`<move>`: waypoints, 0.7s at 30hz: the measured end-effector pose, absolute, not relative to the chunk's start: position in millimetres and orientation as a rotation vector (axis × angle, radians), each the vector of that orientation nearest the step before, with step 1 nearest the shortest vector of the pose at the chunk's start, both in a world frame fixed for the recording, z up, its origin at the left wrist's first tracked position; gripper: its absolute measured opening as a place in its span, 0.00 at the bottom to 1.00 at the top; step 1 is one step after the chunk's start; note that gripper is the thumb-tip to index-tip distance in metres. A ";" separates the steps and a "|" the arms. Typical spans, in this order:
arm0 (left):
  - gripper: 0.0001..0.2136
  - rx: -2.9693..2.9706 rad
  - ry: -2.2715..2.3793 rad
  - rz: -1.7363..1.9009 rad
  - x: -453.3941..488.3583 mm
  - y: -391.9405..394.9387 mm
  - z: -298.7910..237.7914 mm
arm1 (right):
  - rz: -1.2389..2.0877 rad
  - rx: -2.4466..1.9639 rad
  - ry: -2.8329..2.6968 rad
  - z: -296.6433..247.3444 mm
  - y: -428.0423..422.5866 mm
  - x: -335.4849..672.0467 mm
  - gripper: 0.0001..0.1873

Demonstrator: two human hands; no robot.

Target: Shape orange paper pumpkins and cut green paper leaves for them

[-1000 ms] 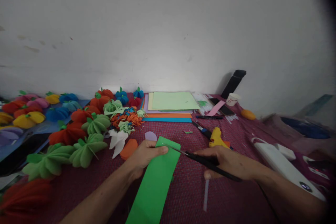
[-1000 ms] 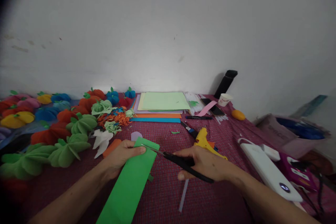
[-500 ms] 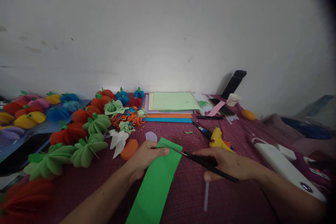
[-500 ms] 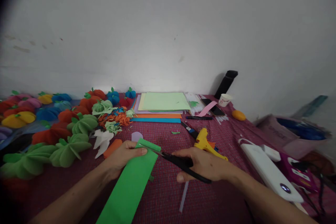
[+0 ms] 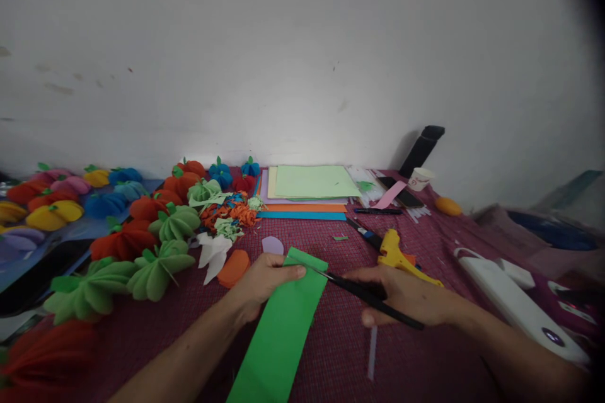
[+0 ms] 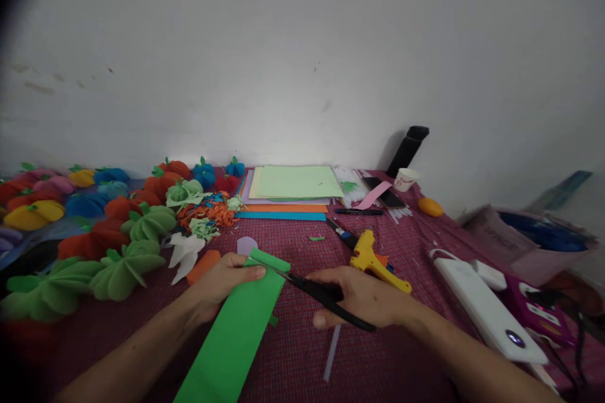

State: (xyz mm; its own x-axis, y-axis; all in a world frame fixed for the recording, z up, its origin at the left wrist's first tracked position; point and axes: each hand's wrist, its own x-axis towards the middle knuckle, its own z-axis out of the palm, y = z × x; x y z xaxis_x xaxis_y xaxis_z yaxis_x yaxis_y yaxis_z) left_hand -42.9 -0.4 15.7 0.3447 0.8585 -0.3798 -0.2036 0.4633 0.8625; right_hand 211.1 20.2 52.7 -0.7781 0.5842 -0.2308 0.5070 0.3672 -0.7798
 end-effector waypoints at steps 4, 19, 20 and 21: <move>0.11 0.818 0.961 0.794 -42.5 -0.4 15.5 | 1.408 -1.015 -2.517 51.9 20.0 210.5 0.28; 0.14 0.847 1.011 0.770 -42.6 1.4 11.1 | 1.475 -1.083 -2.460 48.9 18.3 207.0 0.27; 0.14 0.852 1.017 0.768 -42.5 1.5 11.1 | 1.472 -1.091 -2.456 48.6 18.0 207.3 0.27; 0.13 0.857 1.021 0.766 -42.5 1.7 11.3 | 1.466 -1.097 -2.453 48.4 17.7 207.8 0.27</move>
